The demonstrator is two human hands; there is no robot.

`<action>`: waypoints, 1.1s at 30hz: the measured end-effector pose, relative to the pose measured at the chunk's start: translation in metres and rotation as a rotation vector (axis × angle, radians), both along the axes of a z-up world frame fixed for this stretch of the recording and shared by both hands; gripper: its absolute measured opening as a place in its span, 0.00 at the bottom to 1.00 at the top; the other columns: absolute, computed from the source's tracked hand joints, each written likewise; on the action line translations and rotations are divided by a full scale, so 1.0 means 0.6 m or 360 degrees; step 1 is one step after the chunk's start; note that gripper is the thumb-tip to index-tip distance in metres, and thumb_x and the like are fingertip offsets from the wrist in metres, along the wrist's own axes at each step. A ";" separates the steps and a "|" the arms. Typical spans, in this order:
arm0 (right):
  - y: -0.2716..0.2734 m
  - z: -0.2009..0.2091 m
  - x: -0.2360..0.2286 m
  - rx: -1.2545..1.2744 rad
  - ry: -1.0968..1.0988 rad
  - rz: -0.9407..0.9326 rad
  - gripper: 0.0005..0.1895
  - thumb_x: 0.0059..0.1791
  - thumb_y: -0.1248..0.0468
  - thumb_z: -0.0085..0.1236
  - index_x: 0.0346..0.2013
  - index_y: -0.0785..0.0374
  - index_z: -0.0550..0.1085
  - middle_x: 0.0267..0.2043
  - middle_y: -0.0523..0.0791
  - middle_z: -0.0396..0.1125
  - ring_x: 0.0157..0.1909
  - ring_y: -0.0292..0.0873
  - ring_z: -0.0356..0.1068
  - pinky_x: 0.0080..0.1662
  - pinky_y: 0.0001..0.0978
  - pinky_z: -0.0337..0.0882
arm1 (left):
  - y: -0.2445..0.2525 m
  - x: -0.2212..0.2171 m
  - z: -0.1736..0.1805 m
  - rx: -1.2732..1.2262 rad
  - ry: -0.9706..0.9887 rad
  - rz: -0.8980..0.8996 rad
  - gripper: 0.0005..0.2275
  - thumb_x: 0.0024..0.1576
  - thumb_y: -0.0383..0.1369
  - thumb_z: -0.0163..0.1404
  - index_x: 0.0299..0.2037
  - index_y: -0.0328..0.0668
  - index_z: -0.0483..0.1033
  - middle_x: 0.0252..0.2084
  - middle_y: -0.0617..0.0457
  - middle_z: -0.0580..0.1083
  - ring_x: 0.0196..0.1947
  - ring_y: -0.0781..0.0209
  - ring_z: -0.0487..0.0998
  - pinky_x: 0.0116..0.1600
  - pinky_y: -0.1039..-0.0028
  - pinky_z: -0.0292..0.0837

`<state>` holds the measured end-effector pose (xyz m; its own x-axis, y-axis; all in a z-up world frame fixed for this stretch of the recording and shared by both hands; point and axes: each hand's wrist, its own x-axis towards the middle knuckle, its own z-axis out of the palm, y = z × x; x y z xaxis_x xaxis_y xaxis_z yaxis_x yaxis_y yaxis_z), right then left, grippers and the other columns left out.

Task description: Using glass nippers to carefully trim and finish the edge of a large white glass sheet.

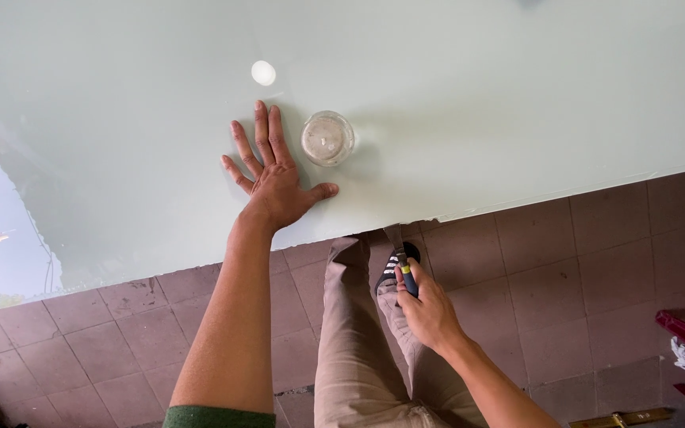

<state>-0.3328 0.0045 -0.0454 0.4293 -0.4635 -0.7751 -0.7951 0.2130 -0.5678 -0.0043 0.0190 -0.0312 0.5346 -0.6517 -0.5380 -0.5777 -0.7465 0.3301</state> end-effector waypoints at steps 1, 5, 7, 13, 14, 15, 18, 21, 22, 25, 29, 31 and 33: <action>0.005 -0.010 0.002 -0.0014 -0.0036 -0.0019 0.10 0.49 0.61 0.52 0.45 0.50 0.73 0.36 0.52 0.73 0.43 0.61 0.76 0.48 0.53 0.73 | 0.000 0.001 0.000 -0.0004 0.0005 0.0003 0.70 0.49 0.64 0.71 0.87 0.52 0.22 0.87 0.51 0.20 0.82 0.28 0.13 0.76 0.19 0.21; 0.009 -0.052 0.003 -0.0055 -0.0196 -0.0049 0.09 0.48 0.62 0.51 0.42 0.52 0.71 0.33 0.49 0.70 0.40 0.58 0.75 0.47 0.51 0.73 | 0.000 0.002 -0.001 0.0002 -0.0002 -0.0005 0.71 0.49 0.65 0.71 0.87 0.52 0.22 0.88 0.51 0.21 0.82 0.28 0.13 0.76 0.19 0.22; 0.017 -0.086 -0.008 -0.0083 -0.0280 -0.0040 0.09 0.47 0.61 0.51 0.42 0.52 0.70 0.32 0.48 0.68 0.39 0.57 0.74 0.47 0.51 0.73 | 0.002 0.001 -0.006 -0.0006 -0.0012 -0.0003 0.71 0.49 0.65 0.71 0.87 0.51 0.22 0.88 0.51 0.21 0.82 0.28 0.13 0.76 0.19 0.20; 0.012 -0.130 -0.004 -0.0205 -0.0507 -0.0019 0.11 0.46 0.63 0.51 0.44 0.53 0.70 0.32 0.47 0.64 0.38 0.54 0.71 0.48 0.50 0.73 | 0.003 0.002 -0.007 -0.0029 -0.0024 -0.0003 0.71 0.48 0.65 0.72 0.87 0.51 0.22 0.88 0.50 0.21 0.82 0.27 0.14 0.76 0.19 0.19; 0.011 -0.134 -0.004 -0.0242 -0.0526 0.0006 0.11 0.46 0.63 0.52 0.44 0.53 0.70 0.32 0.47 0.64 0.38 0.54 0.72 0.49 0.50 0.74 | 0.004 0.002 -0.009 -0.0032 -0.0030 -0.0006 0.72 0.48 0.65 0.72 0.87 0.51 0.22 0.88 0.50 0.20 0.82 0.27 0.14 0.76 0.18 0.19; 0.011 -0.137 -0.003 -0.0239 -0.0525 0.0004 0.11 0.46 0.63 0.52 0.44 0.53 0.70 0.32 0.47 0.64 0.38 0.54 0.72 0.49 0.50 0.74 | 0.003 0.001 -0.008 -0.0030 -0.0029 -0.0007 0.72 0.48 0.65 0.72 0.87 0.51 0.22 0.88 0.50 0.20 0.82 0.27 0.14 0.76 0.18 0.19; 0.020 -0.136 -0.009 -0.0284 -0.0547 0.0007 0.12 0.46 0.64 0.51 0.44 0.54 0.71 0.31 0.48 0.63 0.37 0.56 0.71 0.48 0.51 0.73 | 0.002 0.000 -0.005 -0.0029 -0.0030 -0.0006 0.71 0.49 0.65 0.72 0.87 0.50 0.23 0.88 0.49 0.21 0.82 0.27 0.14 0.76 0.19 0.18; 0.036 -0.102 -0.018 -0.0153 -0.0403 -0.0044 0.11 0.46 0.63 0.51 0.44 0.53 0.71 0.31 0.46 0.65 0.37 0.57 0.72 0.46 0.52 0.73 | 0.002 0.002 -0.004 -0.0022 -0.0014 -0.0003 0.71 0.49 0.64 0.73 0.87 0.50 0.23 0.88 0.49 0.21 0.82 0.26 0.14 0.75 0.18 0.19; 0.037 -0.079 -0.014 -0.0129 -0.0341 -0.0061 0.11 0.46 0.63 0.51 0.43 0.52 0.71 0.31 0.45 0.64 0.36 0.55 0.71 0.46 0.51 0.73 | 0.002 0.003 -0.005 -0.0023 -0.0021 -0.0008 0.71 0.49 0.65 0.72 0.87 0.50 0.22 0.88 0.50 0.20 0.82 0.27 0.14 0.76 0.18 0.20; 0.040 -0.082 -0.009 -0.0164 -0.0265 -0.0067 0.11 0.46 0.62 0.52 0.43 0.52 0.71 0.32 0.46 0.65 0.36 0.57 0.71 0.46 0.52 0.73 | 0.002 0.001 -0.003 -0.0008 -0.0019 -0.0012 0.72 0.49 0.66 0.72 0.87 0.51 0.22 0.87 0.51 0.20 0.82 0.27 0.13 0.76 0.18 0.21; 0.023 -0.173 -0.002 -0.0350 -0.0404 -0.0053 0.12 0.47 0.63 0.53 0.45 0.56 0.71 0.33 0.53 0.65 0.40 0.64 0.72 0.48 0.55 0.72 | 0.000 0.002 -0.002 0.0017 -0.0013 -0.0014 0.72 0.49 0.64 0.72 0.87 0.52 0.20 0.87 0.52 0.18 0.82 0.28 0.13 0.77 0.18 0.22; 0.029 -0.246 -0.026 -0.0764 -0.0497 0.0092 0.20 0.49 0.63 0.53 0.54 0.66 0.70 0.43 0.58 0.70 0.45 0.64 0.75 0.52 0.55 0.75 | -0.011 0.002 0.020 0.0119 0.0021 -0.0032 0.69 0.53 0.63 0.70 0.85 0.49 0.18 0.86 0.55 0.17 0.82 0.33 0.10 0.77 0.22 0.18; 0.026 -0.288 -0.048 -0.1178 -0.0582 0.0242 0.28 0.50 0.63 0.53 0.63 0.77 0.69 0.53 0.63 0.75 0.49 0.65 0.77 0.56 0.56 0.78 | -0.016 0.002 0.033 0.0221 0.0056 -0.0048 0.67 0.57 0.63 0.67 0.84 0.47 0.16 0.86 0.57 0.15 0.81 0.37 0.07 0.78 0.26 0.14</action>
<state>-0.3615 0.0199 -0.2182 0.6933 -0.7145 -0.0935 -0.5238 -0.4106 -0.7464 -0.0031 0.0091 -0.0116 0.4952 -0.5852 -0.6421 -0.5904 -0.7689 0.2454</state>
